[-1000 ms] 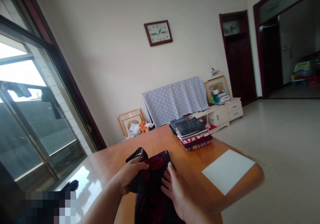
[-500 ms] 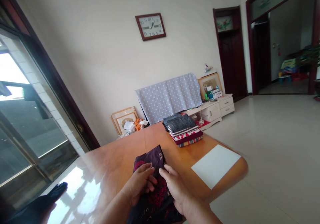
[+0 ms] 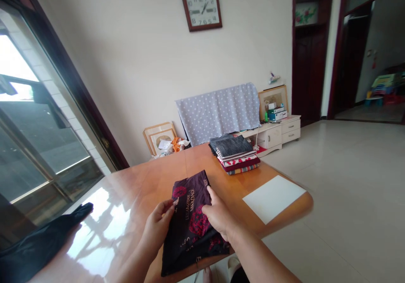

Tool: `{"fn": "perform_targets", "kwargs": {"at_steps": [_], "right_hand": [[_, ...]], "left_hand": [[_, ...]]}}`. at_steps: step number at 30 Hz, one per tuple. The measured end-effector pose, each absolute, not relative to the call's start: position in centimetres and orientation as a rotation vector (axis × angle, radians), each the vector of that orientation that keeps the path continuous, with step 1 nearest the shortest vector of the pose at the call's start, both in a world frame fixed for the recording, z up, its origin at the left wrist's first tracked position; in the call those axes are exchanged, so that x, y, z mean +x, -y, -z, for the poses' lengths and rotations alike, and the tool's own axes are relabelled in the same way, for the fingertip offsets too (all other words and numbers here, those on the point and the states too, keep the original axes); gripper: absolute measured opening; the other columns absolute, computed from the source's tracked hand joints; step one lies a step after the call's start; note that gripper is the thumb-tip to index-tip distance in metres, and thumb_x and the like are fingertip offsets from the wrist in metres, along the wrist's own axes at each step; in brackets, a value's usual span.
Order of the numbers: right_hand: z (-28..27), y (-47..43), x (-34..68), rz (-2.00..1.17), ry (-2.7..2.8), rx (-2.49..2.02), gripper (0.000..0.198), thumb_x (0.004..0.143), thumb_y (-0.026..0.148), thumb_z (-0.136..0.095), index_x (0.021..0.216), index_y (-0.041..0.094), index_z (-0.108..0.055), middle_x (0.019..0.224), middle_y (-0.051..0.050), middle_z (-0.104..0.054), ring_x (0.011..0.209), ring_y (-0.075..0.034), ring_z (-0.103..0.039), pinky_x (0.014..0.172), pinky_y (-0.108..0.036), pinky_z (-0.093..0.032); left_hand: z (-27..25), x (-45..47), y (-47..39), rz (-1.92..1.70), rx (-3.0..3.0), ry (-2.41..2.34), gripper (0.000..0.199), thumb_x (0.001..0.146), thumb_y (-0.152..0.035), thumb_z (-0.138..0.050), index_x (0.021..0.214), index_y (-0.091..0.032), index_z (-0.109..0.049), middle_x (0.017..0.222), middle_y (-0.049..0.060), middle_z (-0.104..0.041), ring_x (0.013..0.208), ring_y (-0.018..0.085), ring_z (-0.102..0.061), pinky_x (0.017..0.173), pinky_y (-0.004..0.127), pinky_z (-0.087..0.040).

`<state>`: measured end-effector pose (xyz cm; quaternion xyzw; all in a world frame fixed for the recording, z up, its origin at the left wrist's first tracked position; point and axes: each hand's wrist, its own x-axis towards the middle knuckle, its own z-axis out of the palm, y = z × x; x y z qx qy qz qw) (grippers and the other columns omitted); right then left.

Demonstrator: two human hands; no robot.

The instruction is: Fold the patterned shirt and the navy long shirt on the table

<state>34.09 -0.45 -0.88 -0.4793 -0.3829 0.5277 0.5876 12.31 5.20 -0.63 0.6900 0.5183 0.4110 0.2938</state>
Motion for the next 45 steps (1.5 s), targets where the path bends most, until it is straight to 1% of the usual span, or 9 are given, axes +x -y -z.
{"fn": "perform_targets", "kwargs": {"at_steps": [6, 13, 20, 27, 30, 33, 36, 40, 45], "right_hand": [[-0.8, 0.8, 32.6, -1.334, 0.856, -1.082, 0.092, 0.07, 0.013, -0.058, 0.157, 0.03, -0.031, 0.133, -0.005, -0.067, 0.095, -0.018, -0.069, 0.083, -0.031, -0.054], [1.3, 1.5, 33.4, -1.375, 0.786, -1.184, 0.095, 0.067, 0.015, -0.058, 0.157, 0.027, -0.03, 0.127, -0.008, -0.07, 0.096, -0.02, -0.07, 0.086, -0.032, -0.052], [0.7, 1.5, 33.2, -1.371, 0.867, -1.148, 0.097, 0.064, 0.014, -0.057, 0.157, 0.027, -0.03, 0.124, -0.009, -0.071, 0.093, -0.021, -0.071, 0.083, -0.033, -0.052], [1.7, 1.0, 35.5, -1.424, 0.825, -1.165, 0.084, 0.072, 0.022, -0.061, 0.152, 0.024, -0.038, 0.092, -0.003, -0.075, 0.08, -0.021, -0.071, 0.072, -0.031, -0.052], [1.5, -0.4, 36.0, -1.454, 0.741, -1.142, 0.084, 0.077, 0.029, -0.065, 0.154, 0.025, -0.032, 0.105, -0.006, -0.075, 0.093, -0.022, -0.072, 0.078, -0.033, -0.053], [1.3, -2.5, 36.1, -1.425, 0.674, -1.101, 0.081, 0.078, 0.031, -0.07, 0.15, 0.022, -0.035, 0.116, -0.01, -0.072, 0.099, -0.021, -0.071, 0.081, -0.032, -0.053], [1.3, -4.6, 36.0, -1.401, 0.615, -1.033, 0.08, 0.077, 0.03, -0.073, 0.147, 0.02, -0.036, 0.107, -0.009, -0.074, 0.089, -0.019, -0.072, 0.076, -0.031, -0.053], [1.4, -7.1, 35.7, -1.353, 0.621, -1.036, 0.063, 0.077, 0.035, -0.074, 0.133, 0.022, -0.047, 0.088, -0.003, -0.074, 0.072, -0.016, -0.069, 0.063, -0.026, -0.05], [1.5, -9.9, 35.0, -1.335, 0.76, -1.155, 0.036, 0.077, 0.051, -0.072, 0.09, 0.019, -0.064, 0.071, -0.001, -0.069, 0.056, -0.014, -0.061, 0.053, -0.025, -0.044]], "left_hand": [[1.1, 11.3, -3.5, -0.902, 2.338, -1.35, 0.038, 0.095, -0.047, -0.051, 0.122, -0.03, -0.072, 0.142, 0.005, -0.061, 0.138, 0.028, -0.048, 0.117, 0.049, -0.035], [0.5, 10.5, -1.5, -0.625, 2.382, -1.549, 0.042, 0.097, -0.049, -0.044, 0.126, -0.032, -0.069, 0.144, 0.004, -0.06, 0.136, 0.029, -0.05, 0.116, 0.052, -0.034], [-0.1, 11.7, 0.5, -0.551, 2.403, -1.758, 0.042, 0.097, -0.046, -0.041, 0.127, -0.034, -0.067, 0.141, 0.005, -0.063, 0.136, 0.035, -0.048, 0.117, 0.068, -0.009], [-0.2, 11.6, -1.2, -0.616, 2.489, -1.659, 0.039, 0.096, -0.045, -0.044, 0.122, -0.029, -0.07, 0.137, 0.008, -0.065, 0.136, 0.034, -0.048, 0.118, 0.059, -0.023], [-0.4, 12.4, -3.4, -0.709, 2.559, -1.531, 0.041, 0.099, -0.041, -0.039, 0.122, -0.023, -0.069, 0.135, 0.01, -0.065, 0.13, 0.028, -0.053, 0.116, 0.05, -0.032], [-0.5, 13.5, -5.4, -0.675, 2.581, -1.519, 0.045, 0.1, -0.039, -0.035, 0.131, -0.022, -0.064, 0.144, 0.01, -0.059, 0.139, 0.027, -0.046, 0.12, 0.052, -0.026], [-0.4, 14.2, -6.5, -0.539, 2.576, -1.559, 0.053, 0.099, -0.047, -0.036, 0.143, -0.024, -0.056, 0.157, 0.009, -0.045, 0.149, 0.03, -0.032, 0.123, 0.062, -0.012], [0.2, 14.4, -6.6, -0.382, 2.514, -1.644, 0.066, 0.097, -0.06, -0.033, 0.148, -0.023, -0.05, 0.161, 0.011, -0.037, 0.151, 0.035, -0.026, 0.119, 0.07, -0.002], [0.6, 14.3, -6.3, -0.378, 2.509, -1.7, 0.069, 0.096, -0.063, -0.03, 0.15, -0.024, -0.048, 0.161, 0.011, -0.036, 0.151, 0.036, -0.026, 0.118, 0.072, 0.006]]}}
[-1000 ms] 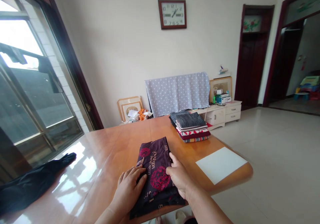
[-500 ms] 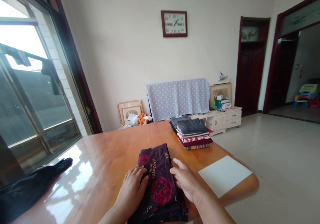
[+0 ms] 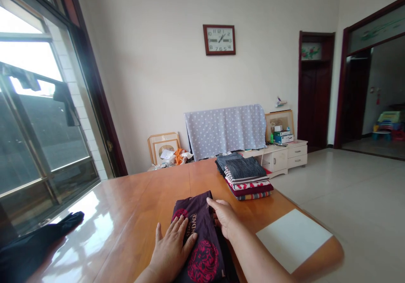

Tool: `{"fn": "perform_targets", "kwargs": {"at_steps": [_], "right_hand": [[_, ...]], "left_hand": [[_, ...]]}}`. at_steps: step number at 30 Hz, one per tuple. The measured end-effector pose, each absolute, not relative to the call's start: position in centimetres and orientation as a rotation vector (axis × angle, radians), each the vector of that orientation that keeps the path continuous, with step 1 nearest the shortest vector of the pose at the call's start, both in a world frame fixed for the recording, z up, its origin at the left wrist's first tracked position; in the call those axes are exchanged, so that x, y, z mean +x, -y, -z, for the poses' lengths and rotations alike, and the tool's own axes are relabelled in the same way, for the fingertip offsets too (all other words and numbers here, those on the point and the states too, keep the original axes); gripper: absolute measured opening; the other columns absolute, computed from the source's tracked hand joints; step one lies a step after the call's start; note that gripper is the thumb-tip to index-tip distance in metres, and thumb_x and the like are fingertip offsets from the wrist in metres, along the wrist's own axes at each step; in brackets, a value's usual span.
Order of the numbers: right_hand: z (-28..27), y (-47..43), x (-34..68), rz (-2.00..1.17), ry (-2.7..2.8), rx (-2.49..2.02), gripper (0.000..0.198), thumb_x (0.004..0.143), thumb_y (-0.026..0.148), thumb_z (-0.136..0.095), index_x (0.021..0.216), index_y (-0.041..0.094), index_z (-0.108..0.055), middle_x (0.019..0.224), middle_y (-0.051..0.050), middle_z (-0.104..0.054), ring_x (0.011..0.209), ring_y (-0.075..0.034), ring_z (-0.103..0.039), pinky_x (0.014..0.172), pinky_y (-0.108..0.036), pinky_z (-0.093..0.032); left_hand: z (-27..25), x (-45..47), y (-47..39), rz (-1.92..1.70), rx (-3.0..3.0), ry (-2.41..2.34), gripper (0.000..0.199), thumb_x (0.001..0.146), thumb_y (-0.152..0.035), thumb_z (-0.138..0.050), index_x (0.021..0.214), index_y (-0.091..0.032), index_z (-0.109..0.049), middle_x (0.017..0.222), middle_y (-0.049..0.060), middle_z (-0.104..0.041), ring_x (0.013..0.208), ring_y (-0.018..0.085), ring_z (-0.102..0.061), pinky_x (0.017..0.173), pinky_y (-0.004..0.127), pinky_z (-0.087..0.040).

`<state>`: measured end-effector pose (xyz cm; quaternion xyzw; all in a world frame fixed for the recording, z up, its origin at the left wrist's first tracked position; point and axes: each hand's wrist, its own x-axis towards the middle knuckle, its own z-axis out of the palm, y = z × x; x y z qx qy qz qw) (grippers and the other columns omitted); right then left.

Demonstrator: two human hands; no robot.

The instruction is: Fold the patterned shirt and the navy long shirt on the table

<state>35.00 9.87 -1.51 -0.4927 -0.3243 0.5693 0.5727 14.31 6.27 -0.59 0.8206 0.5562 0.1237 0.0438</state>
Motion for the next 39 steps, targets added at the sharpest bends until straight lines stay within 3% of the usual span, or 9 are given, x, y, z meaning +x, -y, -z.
{"fn": "perform_targets", "kwargs": {"at_steps": [6, 10, 14, 19, 22, 26, 30, 36, 39], "right_hand": [[0.2, -11.4, 33.3, -1.294, 0.927, -1.155, 0.02, 0.063, 0.024, -0.073, 0.081, 0.016, -0.07, 0.068, -0.001, -0.071, 0.063, -0.018, -0.064, 0.063, -0.028, -0.047], [-0.1, -11.8, 33.5, -1.235, 1.109, -1.02, 0.035, 0.067, 0.024, -0.062, 0.1, 0.019, -0.072, 0.086, -0.001, -0.076, 0.08, -0.02, -0.068, 0.078, -0.03, -0.05], [1.8, -12.8, 34.9, -1.025, 1.102, -1.267, 0.034, 0.061, 0.021, -0.06, 0.092, 0.017, -0.073, 0.082, -0.003, -0.076, 0.082, -0.023, -0.068, 0.079, -0.031, -0.049], [3.5, -14.1, 36.4, -0.814, 1.041, -1.413, 0.054, 0.068, 0.024, -0.061, 0.122, 0.019, -0.065, 0.106, -0.007, -0.074, 0.101, -0.025, -0.069, 0.09, -0.035, -0.049], [3.0, -14.7, 36.7, -0.665, 1.088, -1.466, 0.058, 0.075, 0.027, -0.059, 0.132, 0.017, -0.059, 0.125, -0.012, -0.068, 0.117, -0.026, -0.063, 0.104, -0.037, -0.043], [1.7, -15.3, 35.7, -0.592, 1.3, -1.456, 0.045, 0.082, 0.028, -0.058, 0.125, 0.017, -0.067, 0.131, -0.014, -0.067, 0.124, -0.026, -0.06, 0.111, -0.036, -0.037], [1.5, -15.0, 33.7, -0.565, 1.493, -1.431, 0.043, 0.086, 0.03, -0.059, 0.126, 0.016, -0.069, 0.141, -0.015, -0.06, 0.137, -0.028, -0.05, 0.119, -0.038, -0.027], [4.3, -13.9, 33.0, -0.564, 1.666, -1.639, 0.059, 0.089, 0.045, -0.06, 0.142, 0.019, -0.056, 0.161, -0.011, -0.034, 0.154, -0.029, -0.018, 0.123, -0.051, 0.009], [4.5, -13.6, 33.2, -0.532, 1.751, -1.776, 0.068, 0.093, 0.053, -0.05, 0.152, 0.021, -0.044, 0.165, -0.008, -0.023, 0.156, -0.026, -0.009, 0.121, -0.052, 0.016]], "left_hand": [[0.4, 14.6, -6.0, -0.383, 2.495, -1.779, 0.072, 0.094, -0.065, -0.032, 0.15, -0.023, -0.049, 0.16, 0.013, -0.035, 0.15, 0.037, -0.028, 0.115, 0.072, 0.015], [0.4, 14.5, -5.9, -0.433, 2.473, -1.853, 0.077, 0.092, -0.068, -0.034, 0.153, -0.022, -0.044, 0.162, 0.012, -0.03, 0.152, 0.039, -0.022, 0.115, 0.071, 0.016], [0.6, 14.4, -6.2, -0.429, 2.468, -1.779, 0.073, 0.093, -0.068, -0.032, 0.153, -0.027, -0.044, 0.161, 0.009, -0.034, 0.152, 0.038, -0.023, 0.116, 0.07, 0.014], [0.8, 14.6, -6.5, -0.35, 2.422, -1.779, 0.077, 0.09, -0.072, -0.036, 0.15, -0.025, -0.048, 0.159, 0.013, -0.037, 0.15, 0.041, -0.028, 0.114, 0.074, 0.013], [0.3, 14.8, -7.0, -0.378, 2.444, -1.763, 0.074, 0.091, -0.069, -0.037, 0.146, -0.022, -0.054, 0.155, 0.016, -0.045, 0.147, 0.041, -0.033, 0.115, 0.074, 0.008], [-1.0, 15.2, -9.0, -0.454, 2.518, -1.649, 0.055, 0.098, -0.048, -0.033, 0.136, -0.02, -0.061, 0.149, 0.013, -0.055, 0.145, 0.033, -0.038, 0.122, 0.064, -0.009], [-1.0, 15.3, -12.0, -0.457, 2.565, -1.602, 0.051, 0.098, -0.036, -0.031, 0.137, -0.02, -0.06, 0.151, 0.011, -0.053, 0.148, 0.027, -0.036, 0.124, 0.057, -0.013], [1.6, 14.8, -13.2, -0.329, 2.397, -1.793, 0.071, 0.096, -0.06, -0.027, 0.151, -0.017, -0.045, 0.162, 0.015, -0.033, 0.152, 0.035, -0.025, 0.117, 0.073, -0.006], [2.1, 14.7, -13.3, -0.333, 2.387, -1.81, 0.078, 0.093, -0.068, -0.029, 0.15, -0.018, -0.045, 0.162, 0.016, -0.033, 0.151, 0.037, -0.025, 0.116, 0.074, -0.004]]}}
